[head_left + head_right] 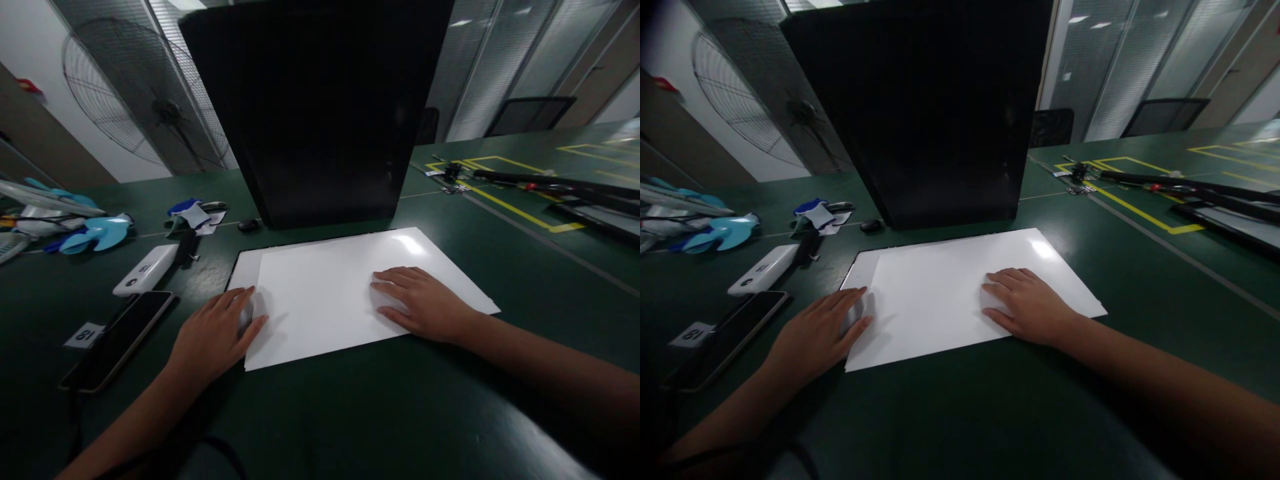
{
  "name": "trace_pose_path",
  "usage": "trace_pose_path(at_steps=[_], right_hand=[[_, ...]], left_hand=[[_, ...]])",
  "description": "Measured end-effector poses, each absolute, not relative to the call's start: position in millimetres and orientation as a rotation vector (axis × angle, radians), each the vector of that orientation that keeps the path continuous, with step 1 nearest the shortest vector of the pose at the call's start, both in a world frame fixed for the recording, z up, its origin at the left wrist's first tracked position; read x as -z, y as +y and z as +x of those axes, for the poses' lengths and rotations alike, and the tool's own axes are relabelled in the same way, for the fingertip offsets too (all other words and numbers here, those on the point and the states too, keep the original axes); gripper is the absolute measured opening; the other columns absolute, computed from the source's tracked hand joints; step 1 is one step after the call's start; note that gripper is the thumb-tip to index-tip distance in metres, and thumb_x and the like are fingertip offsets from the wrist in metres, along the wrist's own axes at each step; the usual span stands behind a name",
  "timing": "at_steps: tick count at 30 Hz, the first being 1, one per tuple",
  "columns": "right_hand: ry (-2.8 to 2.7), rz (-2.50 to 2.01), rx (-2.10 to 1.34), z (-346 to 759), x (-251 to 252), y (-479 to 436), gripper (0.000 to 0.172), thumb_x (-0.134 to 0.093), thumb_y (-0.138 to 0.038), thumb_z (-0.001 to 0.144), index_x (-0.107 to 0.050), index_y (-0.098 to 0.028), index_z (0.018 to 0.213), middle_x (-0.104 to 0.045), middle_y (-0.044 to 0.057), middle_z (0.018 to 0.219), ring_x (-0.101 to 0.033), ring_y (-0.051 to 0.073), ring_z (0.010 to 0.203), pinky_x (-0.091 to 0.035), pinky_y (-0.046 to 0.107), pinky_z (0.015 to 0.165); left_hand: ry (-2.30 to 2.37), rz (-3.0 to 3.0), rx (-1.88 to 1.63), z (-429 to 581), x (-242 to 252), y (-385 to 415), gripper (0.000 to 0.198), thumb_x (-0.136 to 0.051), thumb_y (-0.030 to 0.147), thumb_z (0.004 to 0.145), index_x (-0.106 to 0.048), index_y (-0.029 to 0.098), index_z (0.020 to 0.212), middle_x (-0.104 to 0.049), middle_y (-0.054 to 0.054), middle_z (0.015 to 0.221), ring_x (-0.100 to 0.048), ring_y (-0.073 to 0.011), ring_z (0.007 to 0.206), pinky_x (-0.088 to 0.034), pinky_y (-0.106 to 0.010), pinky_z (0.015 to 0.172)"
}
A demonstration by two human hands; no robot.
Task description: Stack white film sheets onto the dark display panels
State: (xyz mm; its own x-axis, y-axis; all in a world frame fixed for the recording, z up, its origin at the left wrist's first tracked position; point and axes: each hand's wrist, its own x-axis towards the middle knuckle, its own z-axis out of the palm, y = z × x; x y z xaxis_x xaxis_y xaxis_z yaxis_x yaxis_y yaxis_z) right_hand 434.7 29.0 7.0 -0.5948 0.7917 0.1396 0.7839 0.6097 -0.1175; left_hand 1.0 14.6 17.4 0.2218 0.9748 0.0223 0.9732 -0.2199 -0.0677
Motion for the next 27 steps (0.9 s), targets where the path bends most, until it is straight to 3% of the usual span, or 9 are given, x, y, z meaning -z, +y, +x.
trace_pose_path(at_steps=[6, 11, 15, 19, 22, 27], right_hand=[[-2.656, -1.232, -0.27, 433, -6, 26, 0.069, -0.049, -0.064, 0.108, -0.052, -0.024, 0.165, -0.046, 0.013, 0.17, -0.048, 0.037, 0.154, -0.041, 0.064, 0.126], [-2.657, -1.176, -0.312, 433, -7, 25, 0.067, -0.048, -0.062, 0.11, -0.048, -0.028, 0.167, -0.04, 0.01, 0.174, -0.046, 0.033, 0.156, -0.044, 0.061, 0.126], [-2.536, -1.357, -0.097, 436, -8, 31, 0.061, -0.046, -0.056, 0.111, -0.058, -0.023, 0.16, -0.053, 0.013, 0.164, -0.056, 0.034, 0.147, -0.048, 0.062, 0.121], [-2.4, -1.616, 0.163, 439, -12, 36, 0.05, -0.045, -0.046, 0.111, -0.075, -0.016, 0.138, -0.073, 0.015, 0.136, -0.069, 0.033, 0.125, -0.055, 0.059, 0.111], [-2.391, -1.685, 0.246, 441, -14, 37, 0.049, -0.045, -0.044, 0.11, -0.079, -0.015, 0.13, -0.077, 0.016, 0.127, -0.072, 0.033, 0.117, -0.058, 0.056, 0.105], [-2.472, -1.615, 0.247, 441, -10, 37, 0.044, -0.045, -0.04, 0.111, -0.08, -0.019, 0.128, -0.074, 0.012, 0.135, -0.071, 0.031, 0.121, -0.059, 0.054, 0.107]], left_hand=[[-1.959, -2.388, -0.067, 4, -21, 15, 0.084, -0.037, 0.068, 0.102, -0.053, 0.01, 0.161, -0.055, -0.022, 0.164, -0.059, -0.0427, 0.145, -0.054, -0.061, 0.114], [-1.916, -2.386, -0.038, 0, -19, 14, 0.072, -0.038, 0.055, 0.105, -0.053, 0.017, 0.163, -0.055, -0.018, 0.166, -0.058, -0.0426, 0.146, -0.054, -0.062, 0.114], [-1.884, -2.407, -0.002, -4, -16, 14, 0.062, -0.038, 0.046, 0.106, -0.058, 0.026, 0.161, -0.053, -0.014, 0.168, -0.058, -0.0408, 0.148, -0.054, -0.062, 0.115], [-1.89, -2.405, -0.002, -3, -16, 13, 0.06, -0.038, 0.044, 0.106, -0.062, 0.024, 0.157, -0.052, -0.015, 0.169, -0.057, -0.0414, 0.149, -0.053, -0.062, 0.117], [-1.923, -2.402, 0.007, -1, -18, 13, 0.06, -0.039, 0.045, 0.107, -0.065, 0.019, 0.153, -0.054, -0.018, 0.167, -0.057, -0.0413, 0.148, -0.051, -0.063, 0.119], [-1.977, -2.371, 0.006, -1, -18, 14, 0.059, -0.041, 0.048, 0.107, -0.068, 0.016, 0.148, -0.057, -0.02, 0.164, -0.058, -0.0404, 0.148, -0.052, -0.061, 0.12]])
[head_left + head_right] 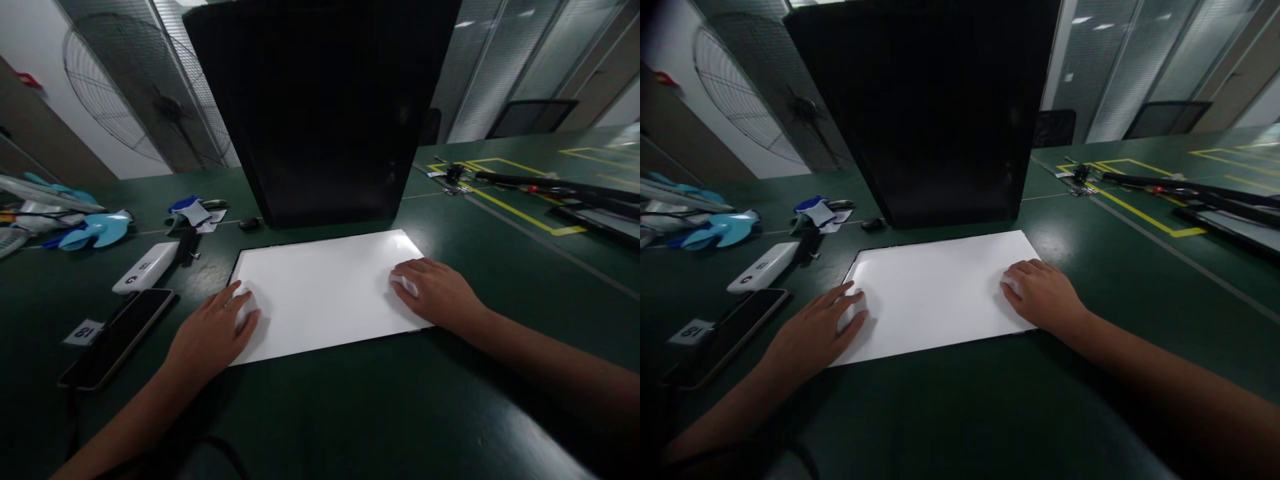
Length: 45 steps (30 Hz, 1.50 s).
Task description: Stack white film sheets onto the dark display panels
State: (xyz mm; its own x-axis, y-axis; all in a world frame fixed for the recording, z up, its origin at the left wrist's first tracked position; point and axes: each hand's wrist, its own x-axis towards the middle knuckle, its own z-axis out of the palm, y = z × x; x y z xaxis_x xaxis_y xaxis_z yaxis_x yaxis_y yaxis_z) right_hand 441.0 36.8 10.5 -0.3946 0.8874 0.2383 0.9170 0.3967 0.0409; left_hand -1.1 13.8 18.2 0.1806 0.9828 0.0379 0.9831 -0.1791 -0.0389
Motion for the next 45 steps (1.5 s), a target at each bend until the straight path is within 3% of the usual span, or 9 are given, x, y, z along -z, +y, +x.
trace_pose_path(at_steps=[14, 20, 26, 32, 45], right_hand=[[-2.507, -1.532, 0.189, 439, 0, 36, 0.043, -0.049, -0.043, 0.11, -0.076, -0.021, 0.135, -0.071, 0.011, 0.141, -0.067, 0.032, 0.128, -0.059, 0.057, 0.109], [-2.512, -1.528, 0.216, 435, -1, 34, 0.042, -0.047, -0.043, 0.111, -0.075, -0.022, 0.134, -0.071, 0.009, 0.142, -0.067, 0.031, 0.128, -0.059, 0.055, 0.109], [-2.515, -1.586, 0.269, 431, -4, 29, 0.044, -0.045, -0.041, 0.111, -0.076, -0.019, 0.133, -0.071, 0.011, 0.142, -0.068, 0.033, 0.127, -0.059, 0.058, 0.108], [-2.493, -1.609, 0.284, 429, -4, 28, 0.043, -0.046, -0.042, 0.11, -0.076, -0.02, 0.131, -0.072, 0.012, 0.141, -0.069, 0.035, 0.126, -0.062, 0.058, 0.103], [-2.509, -1.646, 0.296, 425, -7, 26, 0.043, -0.045, -0.042, 0.11, -0.075, -0.019, 0.131, -0.071, 0.013, 0.142, -0.068, 0.035, 0.125, -0.062, 0.058, 0.101]], left_hand=[[-2.043, -2.303, -0.085, -6, -13, 20, 0.073, -0.036, 0.052, 0.106, -0.059, 0.002, 0.154, -0.054, -0.027, 0.164, -0.056, -0.0425, 0.15, -0.047, -0.061, 0.124], [-2.019, -2.325, -0.038, -10, -10, 21, 0.067, -0.036, 0.052, 0.107, -0.062, 0.008, 0.152, -0.059, -0.024, 0.161, -0.057, -0.0398, 0.149, -0.047, -0.059, 0.123], [-1.996, -2.34, 0.004, -8, -10, 19, 0.069, -0.035, 0.052, 0.108, -0.063, 0.005, 0.15, -0.06, -0.026, 0.158, -0.058, -0.0424, 0.147, -0.048, -0.062, 0.121], [-2.0, -2.349, 0.026, -5, -13, 17, 0.064, -0.038, 0.052, 0.107, -0.065, 0.014, 0.151, -0.06, -0.022, 0.16, -0.058, -0.0415, 0.147, -0.05, -0.062, 0.119], [-1.965, -2.337, -0.023, -2, -14, 17, 0.069, -0.036, 0.052, 0.105, -0.062, 0.01, 0.153, -0.061, -0.022, 0.159, -0.058, -0.0411, 0.147, -0.049, -0.06, 0.121]])
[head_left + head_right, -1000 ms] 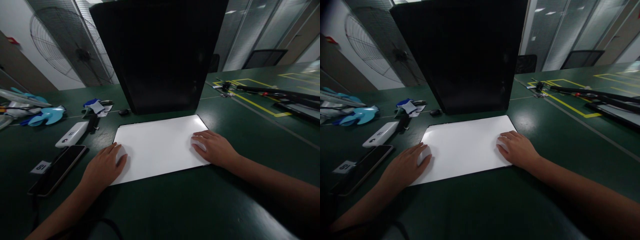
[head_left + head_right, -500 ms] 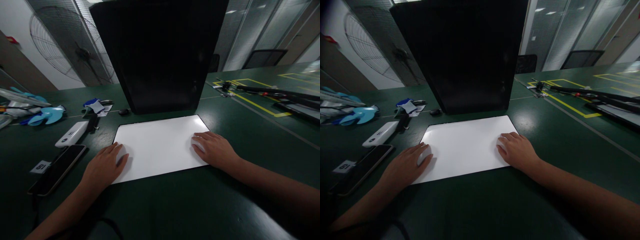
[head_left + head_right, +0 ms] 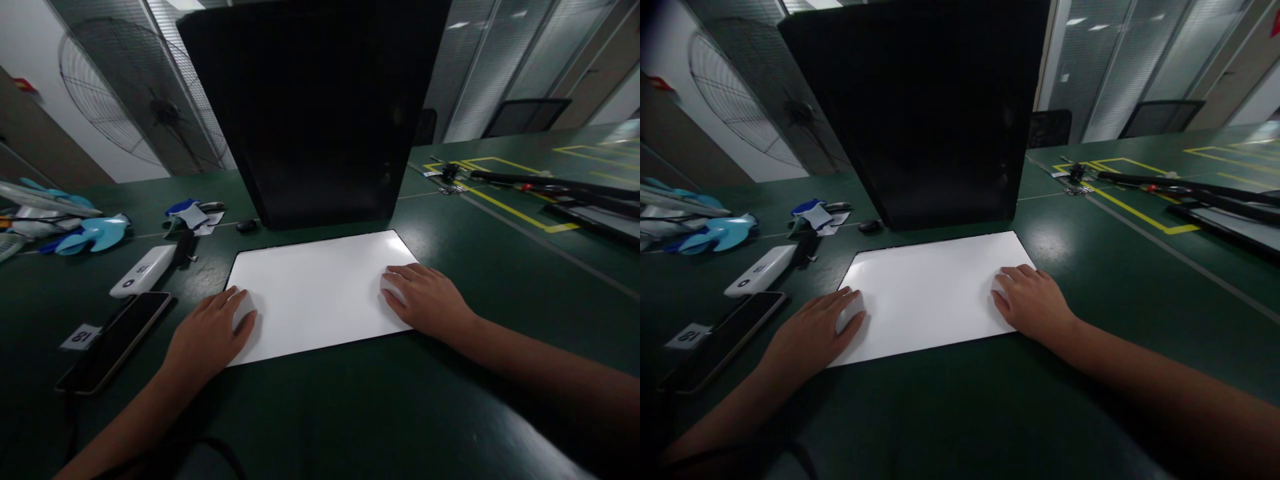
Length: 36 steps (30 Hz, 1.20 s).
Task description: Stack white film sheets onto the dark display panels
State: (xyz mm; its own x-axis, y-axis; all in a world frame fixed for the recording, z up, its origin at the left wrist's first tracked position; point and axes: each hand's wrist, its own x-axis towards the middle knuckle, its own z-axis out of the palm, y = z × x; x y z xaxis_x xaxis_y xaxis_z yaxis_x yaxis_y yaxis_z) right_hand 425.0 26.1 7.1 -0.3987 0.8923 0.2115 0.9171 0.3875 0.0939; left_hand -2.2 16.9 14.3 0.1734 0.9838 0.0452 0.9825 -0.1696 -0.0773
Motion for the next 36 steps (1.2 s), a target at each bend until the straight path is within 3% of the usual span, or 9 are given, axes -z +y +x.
trace_pose_path(at_steps=[28, 36], right_hand=[[-2.48, -1.632, 0.328, 424, -5, 27, 0.041, -0.05, -0.041, 0.109, -0.077, -0.017, 0.128, -0.073, 0.014, 0.137, -0.07, 0.032, 0.117, -0.061, 0.051, 0.098], [-2.477, -1.643, 0.277, 423, -5, 27, 0.041, -0.05, -0.042, 0.109, -0.076, -0.016, 0.128, -0.072, 0.013, 0.138, -0.068, 0.033, 0.12, -0.059, 0.054, 0.101]], left_hand=[[-2.04, -2.296, 0.155, -15, -3, 30, 0.072, -0.04, 0.063, 0.105, -0.067, 0.014, 0.149, -0.064, -0.019, 0.156, -0.056, -0.0414, 0.147, -0.046, -0.061, 0.123], [-1.992, -2.332, 0.202, -16, -1, 30, 0.064, -0.039, 0.059, 0.107, -0.069, 0.021, 0.149, -0.063, -0.019, 0.156, -0.057, -0.0431, 0.146, -0.049, -0.065, 0.119]])
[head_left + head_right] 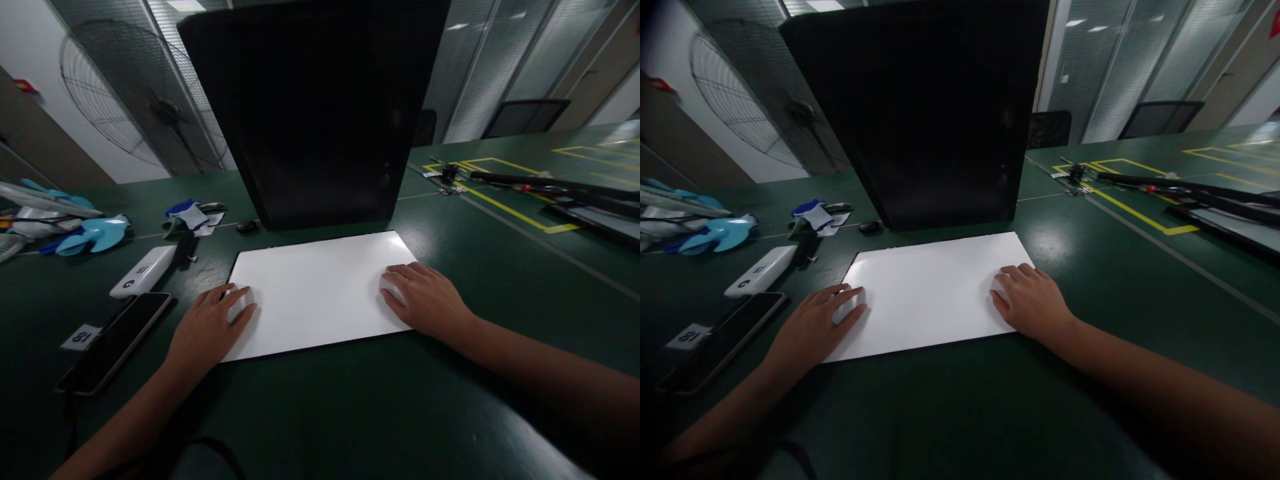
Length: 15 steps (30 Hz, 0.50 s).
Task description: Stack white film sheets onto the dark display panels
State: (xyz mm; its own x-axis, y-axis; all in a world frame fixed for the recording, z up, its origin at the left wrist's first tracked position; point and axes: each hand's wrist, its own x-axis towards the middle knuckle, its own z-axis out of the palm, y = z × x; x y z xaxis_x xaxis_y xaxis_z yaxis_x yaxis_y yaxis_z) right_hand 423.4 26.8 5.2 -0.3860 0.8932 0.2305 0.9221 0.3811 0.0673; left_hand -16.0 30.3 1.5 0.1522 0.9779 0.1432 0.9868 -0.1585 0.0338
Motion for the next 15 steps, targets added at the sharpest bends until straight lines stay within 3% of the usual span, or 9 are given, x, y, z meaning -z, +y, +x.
trace_pose_path(at_steps=[5, 9, 15], right_hand=[[-2.474, -1.62, 0.234, 423.8, -6.0, 27.1, 0.042, -0.05, -0.043, 0.109, -0.076, -0.017, 0.13, -0.071, 0.014, 0.14, -0.067, 0.035, 0.124, -0.057, 0.057, 0.104], [-2.569, -1.292, 0.086, 424.7, -7.1, 23.7, 0.046, -0.058, -0.049, 0.107, -0.071, -0.023, 0.143, -0.065, 0.013, 0.15, -0.062, 0.034, 0.136, -0.051, 0.06, 0.115], [-2.77, -0.884, -0.26, 422.7, -5.9, 18.5, 0.078, -0.071, -0.067, 0.097, -0.054, -0.028, 0.163, -0.044, 0.013, 0.171, -0.043, 0.036, 0.157, -0.037, 0.064, 0.128]], left_hand=[[-1.989, -2.326, 0.218, -16.0, -0.1, 30.9, 0.063, -0.04, 0.058, 0.107, -0.07, 0.022, 0.148, -0.063, -0.019, 0.156, -0.059, -0.0426, 0.144, -0.049, -0.065, 0.119], [-2.001, -2.344, 0.189, -15.1, -1.8, 30.1, 0.063, -0.037, 0.057, 0.108, -0.068, 0.022, 0.15, -0.062, -0.019, 0.157, -0.062, -0.0421, 0.141, -0.053, -0.065, 0.115], [-2.047, -2.339, 0.117, -12.7, -4.8, 29.1, 0.066, -0.033, 0.057, 0.108, -0.064, 0.021, 0.153, -0.058, -0.019, 0.16, -0.063, -0.0409, 0.141, -0.053, -0.063, 0.114]])
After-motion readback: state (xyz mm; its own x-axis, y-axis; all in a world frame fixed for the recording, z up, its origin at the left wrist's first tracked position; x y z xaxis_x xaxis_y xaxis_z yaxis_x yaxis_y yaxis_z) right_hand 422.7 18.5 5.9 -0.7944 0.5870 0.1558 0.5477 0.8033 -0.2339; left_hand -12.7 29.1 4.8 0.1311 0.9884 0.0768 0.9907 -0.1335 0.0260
